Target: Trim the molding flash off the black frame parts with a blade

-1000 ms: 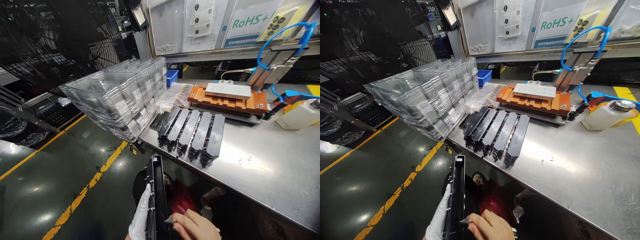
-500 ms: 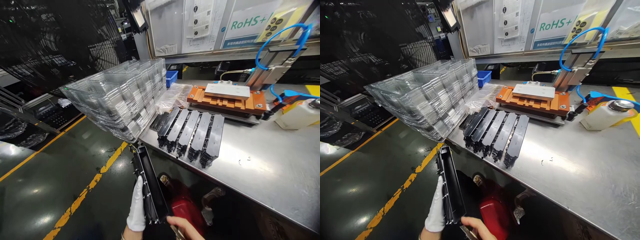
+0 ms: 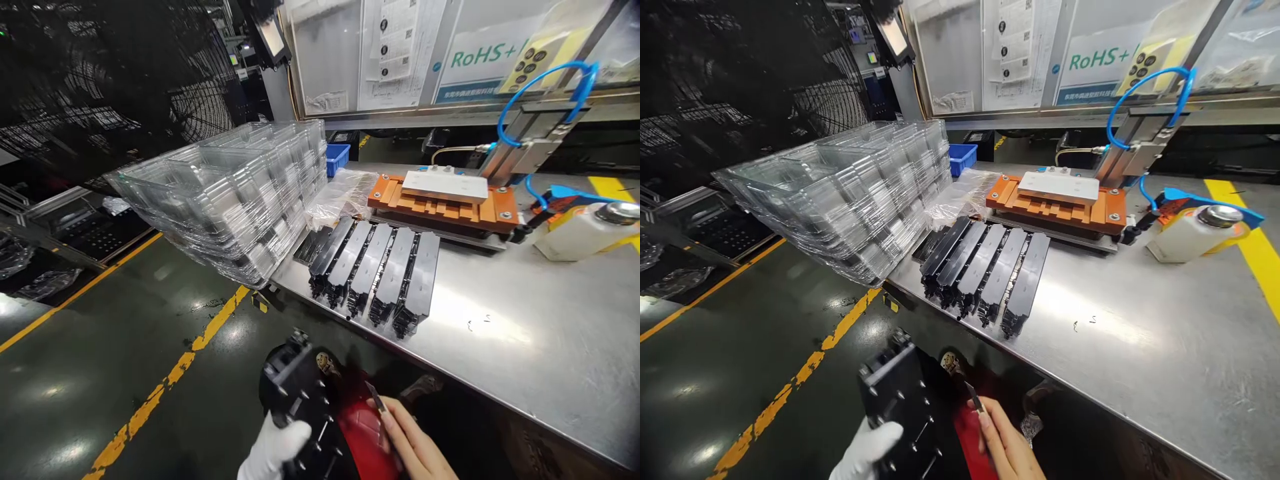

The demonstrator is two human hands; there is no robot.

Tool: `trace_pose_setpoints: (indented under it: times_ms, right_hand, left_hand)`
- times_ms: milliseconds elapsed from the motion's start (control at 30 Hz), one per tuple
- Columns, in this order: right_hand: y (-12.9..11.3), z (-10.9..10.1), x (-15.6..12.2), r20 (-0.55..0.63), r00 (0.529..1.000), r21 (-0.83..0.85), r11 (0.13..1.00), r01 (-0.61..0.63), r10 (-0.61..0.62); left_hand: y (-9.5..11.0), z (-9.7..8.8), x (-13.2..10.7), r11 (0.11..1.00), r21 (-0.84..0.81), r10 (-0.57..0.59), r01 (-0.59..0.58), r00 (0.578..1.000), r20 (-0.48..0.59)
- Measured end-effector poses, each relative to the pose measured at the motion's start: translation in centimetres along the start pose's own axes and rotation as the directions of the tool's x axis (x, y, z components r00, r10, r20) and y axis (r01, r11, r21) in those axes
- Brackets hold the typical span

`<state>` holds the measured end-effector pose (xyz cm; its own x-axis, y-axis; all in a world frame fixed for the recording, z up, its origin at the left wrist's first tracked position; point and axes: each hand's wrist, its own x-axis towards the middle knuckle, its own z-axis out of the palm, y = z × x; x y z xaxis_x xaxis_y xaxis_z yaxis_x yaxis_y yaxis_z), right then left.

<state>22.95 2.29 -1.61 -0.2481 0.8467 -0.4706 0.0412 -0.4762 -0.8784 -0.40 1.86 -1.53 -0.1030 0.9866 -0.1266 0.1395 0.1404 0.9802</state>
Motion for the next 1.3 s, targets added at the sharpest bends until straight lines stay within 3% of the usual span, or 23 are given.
trace_pose_setpoints:
  times_ms: [67, 167, 333, 433, 567, 733, 867, 967, 1033, 1167, 1300]
  right_hand:
    - [-0.8, -1.1, 0.2, -0.061, 0.992, -0.143, 0.985, 0.098, -0.107]
    - [-1.9, -1.8, 0.4, 0.018, 0.986, -0.321, 0.933, 0.160, -0.163]
    - [-2.6, -1.7, 0.9, 0.113, 0.958, -0.498, 0.820, 0.284, -0.263]
    - [-2.3, -1.5, 1.2, 0.081, 0.906, -0.607, 0.700, 0.375, -0.415]
    - [-2.2, -1.2, 1.2, 0.060, 0.805, -0.656, 0.584, 0.477, -0.590]
    - [-2.5, -1.1, 1.1, 0.078, 0.759, -0.710, 0.499, 0.498, -0.647]
    - [-2.7, -1.1, 1.1, 0.079, 0.723, -0.726, 0.458, 0.514, -0.686]
    - [-2.7, -1.0, 1.1, 0.066, 0.697, -0.743, 0.431, 0.512, -0.714]
    - [-2.7, -1.0, 1.1, 0.067, 0.697, -0.735, 0.437, 0.519, -0.714]
    - [-2.5, -1.0, 1.2, 0.076, 0.751, -0.685, 0.513, 0.517, -0.656]
    - [-2.5, -1.1, 1.1, 0.090, 0.763, -0.651, 0.542, 0.531, -0.640]
  left_hand:
    - [0.0, 0.8, -0.6, 0.988, 0.151, 0.042, -0.041, 0.999, -0.002]
    - [-0.1, 1.6, -1.4, 0.908, 0.393, 0.136, -0.146, 0.989, 0.053]
    - [-0.5, 1.0, -1.6, 0.529, 0.755, 0.292, -0.388, 0.918, 0.267]
    - [-1.0, 0.5, -1.8, 0.423, 0.816, 0.299, -0.394, 0.911, 0.285]
    - [-1.5, 0.3, -2.2, 0.409, 0.841, 0.286, -0.354, 0.925, 0.250]
    - [-1.6, 0.6, -2.3, 0.408, 0.849, 0.283, -0.338, 0.930, 0.234]
    - [-1.6, 1.3, -2.2, 0.470, 0.867, 0.182, -0.163, 0.980, 0.085]
    - [-1.1, 1.9, -2.2, 0.464, 0.875, 0.149, -0.141, 0.986, 0.079]
    - [-0.4, 2.2, -2.2, 0.438, 0.886, 0.146, -0.153, 0.984, 0.098]
    - [1.0, 2.5, -1.8, 0.372, 0.902, 0.173, -0.220, 0.971, 0.165]
    - [1.1, 2.3, -1.7, 0.337, 0.890, 0.254, -0.308, 0.940, 0.229]
